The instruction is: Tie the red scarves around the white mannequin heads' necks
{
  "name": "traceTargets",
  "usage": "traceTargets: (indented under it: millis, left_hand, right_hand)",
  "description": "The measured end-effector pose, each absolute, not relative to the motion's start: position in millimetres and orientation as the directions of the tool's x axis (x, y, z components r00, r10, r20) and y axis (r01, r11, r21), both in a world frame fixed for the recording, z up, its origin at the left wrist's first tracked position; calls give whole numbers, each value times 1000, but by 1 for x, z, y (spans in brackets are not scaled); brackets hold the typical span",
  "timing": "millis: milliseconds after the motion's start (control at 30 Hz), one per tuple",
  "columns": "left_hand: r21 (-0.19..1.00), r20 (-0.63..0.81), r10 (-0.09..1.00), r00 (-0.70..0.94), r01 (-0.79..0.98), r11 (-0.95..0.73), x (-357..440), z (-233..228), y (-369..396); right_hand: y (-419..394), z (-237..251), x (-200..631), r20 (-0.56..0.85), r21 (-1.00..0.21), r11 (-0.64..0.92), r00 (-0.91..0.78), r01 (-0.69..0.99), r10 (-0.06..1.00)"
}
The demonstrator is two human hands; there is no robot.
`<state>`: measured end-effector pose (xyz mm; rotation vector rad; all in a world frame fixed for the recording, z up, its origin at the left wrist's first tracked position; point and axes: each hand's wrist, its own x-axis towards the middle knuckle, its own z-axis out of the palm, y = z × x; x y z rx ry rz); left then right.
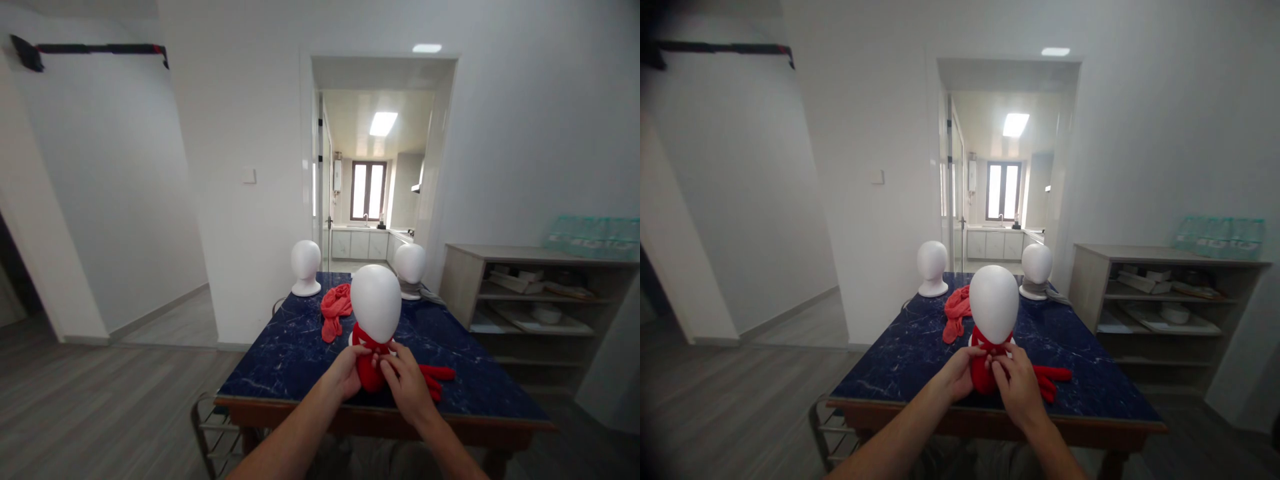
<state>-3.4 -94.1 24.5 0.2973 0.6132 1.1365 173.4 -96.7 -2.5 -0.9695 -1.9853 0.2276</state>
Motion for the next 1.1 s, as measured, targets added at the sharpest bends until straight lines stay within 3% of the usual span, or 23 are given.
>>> traceTargets:
  millis: [167, 300, 400, 500, 600, 767, 967, 1100]
  left_hand:
    - [572, -208, 922, 327, -724, 385, 4, 29, -108]
    - [730, -78, 959, 272, -640, 241, 2, 28, -113]
    - [890, -41, 986, 162, -442, 110, -15, 19, -104]
    - [995, 71, 992, -105, -64, -78, -39, 4, -88]
    - [955, 236, 959, -159, 219, -199, -56, -5, -72]
    - [877, 365, 924, 110, 292, -381, -60, -1, -63]
    - [768, 395, 902, 175, 476, -429, -58, 8, -67]
    - [721, 392, 903, 175, 551, -420, -57, 7, -69]
  right_hand:
    - [-117, -12, 154, 570, -645, 549, -144, 531, 809]
    - [-113, -19, 151, 462, -805, 446, -60, 391, 885]
    - [-107, -19, 158, 377, -895, 381, -62, 230, 924]
    - [-103, -14, 166, 284, -958, 283, -1, 37, 959]
    - [-103, -8, 167, 191, -964, 193, 30, -183, 981]
    - [-113, 3, 166, 74, -889, 36, -65, -457, 995]
    - [-125, 17, 185, 19, -836, -127, -259, -534, 966]
    - [-131, 22, 200, 1, -902, -65, -151, -426, 989]
